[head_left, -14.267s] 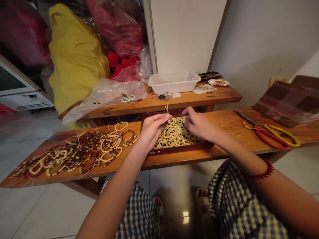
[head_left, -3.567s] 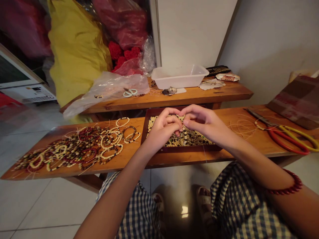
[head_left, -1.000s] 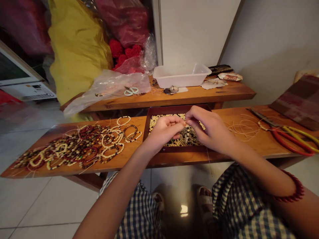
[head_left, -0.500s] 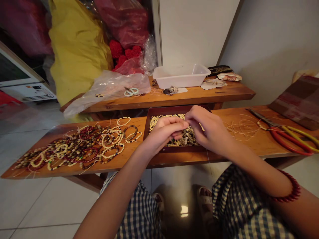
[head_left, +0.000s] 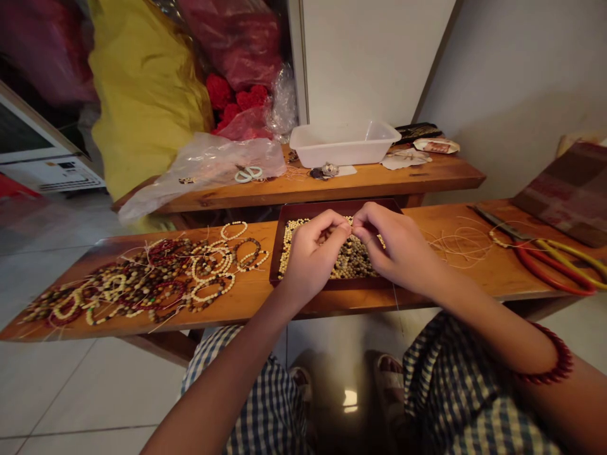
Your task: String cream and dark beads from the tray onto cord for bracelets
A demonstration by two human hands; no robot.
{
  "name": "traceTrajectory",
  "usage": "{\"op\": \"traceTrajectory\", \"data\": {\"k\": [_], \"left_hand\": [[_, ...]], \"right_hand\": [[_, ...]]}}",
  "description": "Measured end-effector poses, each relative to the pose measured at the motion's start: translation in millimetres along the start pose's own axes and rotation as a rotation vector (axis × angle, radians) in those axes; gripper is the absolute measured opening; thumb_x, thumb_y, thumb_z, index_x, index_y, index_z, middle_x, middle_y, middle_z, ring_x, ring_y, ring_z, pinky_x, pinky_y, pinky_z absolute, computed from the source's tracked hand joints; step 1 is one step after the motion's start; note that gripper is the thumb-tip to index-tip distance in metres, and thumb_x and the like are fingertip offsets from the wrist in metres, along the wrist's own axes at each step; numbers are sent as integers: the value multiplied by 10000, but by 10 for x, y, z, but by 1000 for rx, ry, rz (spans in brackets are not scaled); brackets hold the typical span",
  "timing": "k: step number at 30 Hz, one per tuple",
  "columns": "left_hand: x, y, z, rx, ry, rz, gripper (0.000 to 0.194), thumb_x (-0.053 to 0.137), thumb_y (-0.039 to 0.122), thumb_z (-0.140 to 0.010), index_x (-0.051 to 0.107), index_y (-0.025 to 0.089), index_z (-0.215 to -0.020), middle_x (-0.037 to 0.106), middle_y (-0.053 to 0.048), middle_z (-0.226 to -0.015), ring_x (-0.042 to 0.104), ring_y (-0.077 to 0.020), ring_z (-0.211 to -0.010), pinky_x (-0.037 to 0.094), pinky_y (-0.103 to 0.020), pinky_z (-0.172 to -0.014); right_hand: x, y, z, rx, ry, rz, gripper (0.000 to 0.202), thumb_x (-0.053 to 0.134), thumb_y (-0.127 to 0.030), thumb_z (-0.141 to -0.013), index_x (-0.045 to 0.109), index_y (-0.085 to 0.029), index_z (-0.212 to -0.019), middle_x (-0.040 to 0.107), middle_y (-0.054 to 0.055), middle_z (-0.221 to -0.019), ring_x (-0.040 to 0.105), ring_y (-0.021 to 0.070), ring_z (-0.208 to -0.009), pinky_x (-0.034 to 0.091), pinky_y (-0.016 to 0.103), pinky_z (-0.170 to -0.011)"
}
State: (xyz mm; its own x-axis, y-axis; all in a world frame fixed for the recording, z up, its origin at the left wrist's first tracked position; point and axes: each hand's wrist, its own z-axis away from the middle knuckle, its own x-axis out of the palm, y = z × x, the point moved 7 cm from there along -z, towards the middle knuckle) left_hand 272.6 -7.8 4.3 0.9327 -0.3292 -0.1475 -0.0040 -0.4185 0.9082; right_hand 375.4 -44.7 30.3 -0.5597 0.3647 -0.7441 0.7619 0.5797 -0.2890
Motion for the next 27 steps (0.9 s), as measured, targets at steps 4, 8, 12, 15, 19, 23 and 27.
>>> {"op": "traceTrajectory", "data": {"k": [4, 8, 12, 15, 19, 23, 27], "left_hand": [[-50, 149, 65, 189, 117, -238, 129, 526, 185, -834, 591, 164, -725, 583, 15, -708, 502, -95, -675, 387, -230, -659], [-267, 182, 67, 211, 344, -162, 143, 527, 166, -830, 567, 163, -693, 520, 34, -605, 476, -81, -582, 383, -218, -601], [-372, 104, 15, 151, 407, 12, 133, 533, 166, -821, 570, 158, -693, 495, 39, -568, 475, -77, -540, 390, -213, -566], [-348, 34, -14, 135, 392, 128, 113, 549, 172, -811, 583, 156, -705, 502, 36, -589, 489, -73, -556, 404, -208, -575], [-277, -59, -52, 62, 323, 350, 76, 576, 206, -794, 599, 164, -735, 542, 27, -659, 527, -69, -585, 446, -211, -600], [-232, -31, -83, -4, 197, 497, 75, 591, 203, -778, 609, 152, -726, 663, -26, -880, 535, -43, -542, 450, -199, -554], [-228, 43, -94, 7, 108, 465, 111, 607, 198, -779, 613, 134, -688, 677, -27, -738, 551, -52, -518, 448, -190, -545]], "right_hand": [[40, 89, 6, 80, -122, -23, 46, 426, -153, -856, 409, -193, -842, 470, -21, -654, 408, 107, -538, 303, 236, -540], [79, 123, 12, 98, -260, -67, 70, 424, -136, -852, 414, -205, -842, 414, -50, -603, 360, 96, -500, 270, 235, -525], [101, 132, -2, 91, -297, -111, 71, 420, -147, -859, 440, -209, -831, 438, -47, -620, 363, 93, -519, 278, 234, -545], [107, 145, -9, 104, -301, -161, 66, 422, -167, -865, 456, -205, -823, 461, -43, -630, 385, 93, -537, 298, 235, -560], [98, 194, 5, 229, -296, -341, 67, 440, -212, -869, 492, -195, -831, 449, -51, -576, 391, 89, -507, 319, 235, -527], [90, 236, 28, 398, -245, -698, 73, 500, -239, -856, 501, -181, -813, 466, -64, -496, 423, 78, -451, 356, 229, -486], [45, 293, 34, 484, -132, -835, 89, 583, -238, -816, 557, -164, -773, 539, -39, -480, 486, 82, -434, 407, 248, -498]]}}
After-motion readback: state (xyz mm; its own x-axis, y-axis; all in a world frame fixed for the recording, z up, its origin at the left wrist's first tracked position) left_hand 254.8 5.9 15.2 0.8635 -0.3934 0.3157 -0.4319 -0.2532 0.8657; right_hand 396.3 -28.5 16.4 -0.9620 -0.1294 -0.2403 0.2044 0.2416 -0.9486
